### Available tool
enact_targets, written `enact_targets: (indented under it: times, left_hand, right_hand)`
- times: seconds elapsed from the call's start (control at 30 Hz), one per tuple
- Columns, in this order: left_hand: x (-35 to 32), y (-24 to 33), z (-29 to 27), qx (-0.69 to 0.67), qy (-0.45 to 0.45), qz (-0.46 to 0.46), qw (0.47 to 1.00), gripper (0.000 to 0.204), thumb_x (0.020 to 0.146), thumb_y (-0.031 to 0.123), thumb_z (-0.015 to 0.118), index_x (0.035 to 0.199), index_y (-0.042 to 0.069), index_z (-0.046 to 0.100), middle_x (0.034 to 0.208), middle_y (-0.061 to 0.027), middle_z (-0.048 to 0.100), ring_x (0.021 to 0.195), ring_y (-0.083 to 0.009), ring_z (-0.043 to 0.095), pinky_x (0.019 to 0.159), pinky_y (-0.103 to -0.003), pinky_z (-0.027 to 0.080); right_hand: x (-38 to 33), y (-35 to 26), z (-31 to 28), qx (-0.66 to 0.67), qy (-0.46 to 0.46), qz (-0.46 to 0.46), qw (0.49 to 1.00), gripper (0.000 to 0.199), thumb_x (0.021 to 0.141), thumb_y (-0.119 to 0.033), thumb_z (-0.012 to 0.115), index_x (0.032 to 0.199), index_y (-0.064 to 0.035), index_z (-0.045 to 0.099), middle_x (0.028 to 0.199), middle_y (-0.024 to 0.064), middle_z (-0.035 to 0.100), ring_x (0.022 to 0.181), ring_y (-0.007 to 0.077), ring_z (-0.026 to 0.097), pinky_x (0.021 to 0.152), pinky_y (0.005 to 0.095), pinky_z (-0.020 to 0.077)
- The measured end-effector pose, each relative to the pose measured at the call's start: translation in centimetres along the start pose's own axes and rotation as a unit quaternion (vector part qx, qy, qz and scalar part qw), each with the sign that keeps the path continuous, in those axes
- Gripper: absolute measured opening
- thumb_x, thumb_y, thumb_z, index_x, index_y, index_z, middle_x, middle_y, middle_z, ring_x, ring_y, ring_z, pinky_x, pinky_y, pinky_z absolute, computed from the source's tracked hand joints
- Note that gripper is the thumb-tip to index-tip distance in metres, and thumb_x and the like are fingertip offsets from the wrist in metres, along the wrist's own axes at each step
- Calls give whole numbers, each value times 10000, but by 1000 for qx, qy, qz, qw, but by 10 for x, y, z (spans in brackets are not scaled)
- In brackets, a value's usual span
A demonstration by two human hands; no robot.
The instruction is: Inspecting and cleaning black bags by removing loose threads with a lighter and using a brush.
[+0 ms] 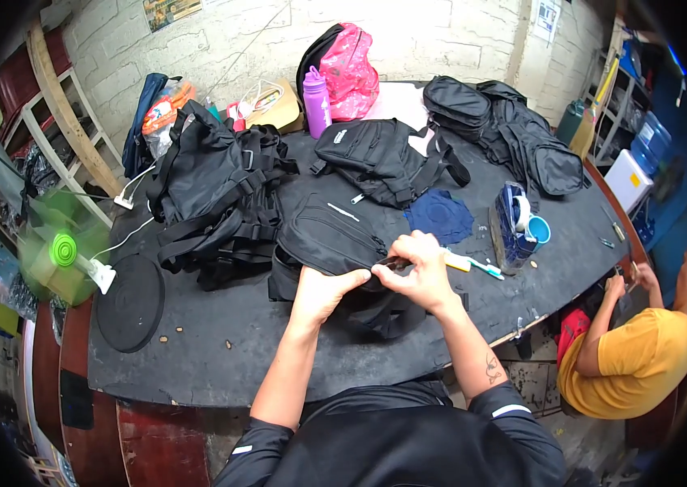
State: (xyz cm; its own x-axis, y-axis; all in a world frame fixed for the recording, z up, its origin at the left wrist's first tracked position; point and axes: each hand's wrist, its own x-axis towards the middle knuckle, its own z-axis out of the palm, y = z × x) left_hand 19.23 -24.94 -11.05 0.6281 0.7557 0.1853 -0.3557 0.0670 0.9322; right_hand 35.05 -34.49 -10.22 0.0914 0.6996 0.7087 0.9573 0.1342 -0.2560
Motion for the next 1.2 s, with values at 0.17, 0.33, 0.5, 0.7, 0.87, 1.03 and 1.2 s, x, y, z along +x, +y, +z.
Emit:
enact_targets:
  times: [0.17,0.33,0.5,0.7,0.87,1.03,1.2]
  left_hand:
    - [2,4,15,-48,-57,-24,997,403,663,-14,740,1032,-18,579,937,-46,616,851,-154,584,784,-282,485]
    - [-2,25,1,-62,-8,31,998,475,649,-32,735,1089,-47,556,1035,-78,614,991,-170,565,900,-320,444]
    - [2,1,1,2,39,61,997,389,675,-10,741,1022,-40,567,980,-64,616,894,-154,567,835,-284,447]
    - [3,-1,10,-2,14,22,1000,286,690,-26,711,951,-38,593,902,-60,640,811,-137,593,757,-274,476]
    - [2,3,8,-4,14,31,999,236,693,-24,704,911,-41,614,871,-59,650,775,-133,598,739,-275,480]
    - [2,3,9,5,12,32,999,228,695,-24,703,906,-44,619,864,-58,652,767,-131,599,731,-274,481]
    - [2,3,11,-12,21,61,998,222,707,-17,706,909,-46,618,869,-60,651,776,-133,598,740,-272,480]
  right_hand:
    - [-24,14,31,735,-22,271,622,266,758,-274,644,651,-81,496,615,-36,435,563,72,396,540,214,315]
    - [-31,43,10,930,171,181,270,357,836,-436,556,687,-122,475,627,-2,436,575,120,383,600,299,323]
    - [-16,19,-11,396,100,232,883,238,835,-274,617,718,-80,543,649,-7,472,617,133,407,601,290,324]
    - [1,-11,-8,26,78,64,995,196,677,-188,741,693,-63,590,636,32,533,629,213,460,608,332,328]
    - [1,-13,-9,-25,81,28,996,208,657,-208,752,666,-71,595,629,18,525,625,210,457,601,332,317]
    - [1,-14,-8,-43,82,12,996,216,647,-213,757,662,-73,593,623,18,523,627,215,457,605,336,320]
    - [-4,-13,-9,104,75,91,988,171,662,-156,751,714,-59,621,690,17,547,620,150,461,583,283,333]
